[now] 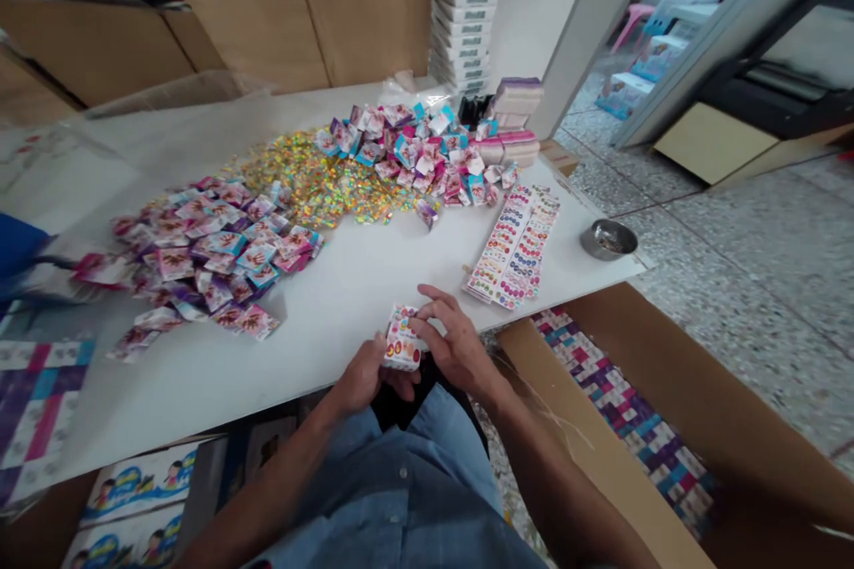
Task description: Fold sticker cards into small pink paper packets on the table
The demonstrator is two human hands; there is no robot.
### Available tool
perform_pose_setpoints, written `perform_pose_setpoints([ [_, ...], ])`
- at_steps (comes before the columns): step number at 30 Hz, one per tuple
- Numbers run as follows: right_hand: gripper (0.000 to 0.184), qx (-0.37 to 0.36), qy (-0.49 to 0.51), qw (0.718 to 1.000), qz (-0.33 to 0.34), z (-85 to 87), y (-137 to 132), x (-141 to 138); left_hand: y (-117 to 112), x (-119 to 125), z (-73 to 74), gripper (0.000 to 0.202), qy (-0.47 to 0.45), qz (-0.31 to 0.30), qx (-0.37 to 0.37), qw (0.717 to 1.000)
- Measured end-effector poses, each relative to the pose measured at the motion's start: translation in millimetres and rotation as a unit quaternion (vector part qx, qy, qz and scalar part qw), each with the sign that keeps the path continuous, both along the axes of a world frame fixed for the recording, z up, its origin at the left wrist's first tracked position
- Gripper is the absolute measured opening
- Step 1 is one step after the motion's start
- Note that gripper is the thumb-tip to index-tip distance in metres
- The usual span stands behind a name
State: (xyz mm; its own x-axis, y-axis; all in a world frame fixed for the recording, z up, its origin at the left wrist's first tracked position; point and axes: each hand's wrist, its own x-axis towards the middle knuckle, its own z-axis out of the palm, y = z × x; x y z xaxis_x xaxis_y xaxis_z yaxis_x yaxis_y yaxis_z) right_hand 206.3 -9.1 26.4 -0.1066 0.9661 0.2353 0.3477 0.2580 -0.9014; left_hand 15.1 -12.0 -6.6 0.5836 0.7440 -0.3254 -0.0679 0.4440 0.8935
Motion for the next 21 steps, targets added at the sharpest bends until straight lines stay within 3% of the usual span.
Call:
perform_pose_setpoints([
  [5,0.022,-0.135,0.054,0.989,0.022,-13.1,3.5,-14.4,-4.2,-18.1,11.3,0.070,0.017,-0.040,0.029,0.999],
  [13,0.025,-0.208,0.143,0.968,0.000,-20.1,6.7,-36.5,-8.6,-41.2,5.3,0.044,0.067,-0.040,0.034,0.996],
  [18,0.023,-0.198,0.194,0.959,-0.056,-23.1,6.4,-50.6,-11.6,-57.0,2.2,0.029,0.072,0.037,0.089,0.993],
  [21,0.021,-0.185,0.203,0.960,-0.058,-24.1,2.4,-58.9,-15.3,-64.5,0.0,0.023,0.072,0.123,0.193,0.971],
])
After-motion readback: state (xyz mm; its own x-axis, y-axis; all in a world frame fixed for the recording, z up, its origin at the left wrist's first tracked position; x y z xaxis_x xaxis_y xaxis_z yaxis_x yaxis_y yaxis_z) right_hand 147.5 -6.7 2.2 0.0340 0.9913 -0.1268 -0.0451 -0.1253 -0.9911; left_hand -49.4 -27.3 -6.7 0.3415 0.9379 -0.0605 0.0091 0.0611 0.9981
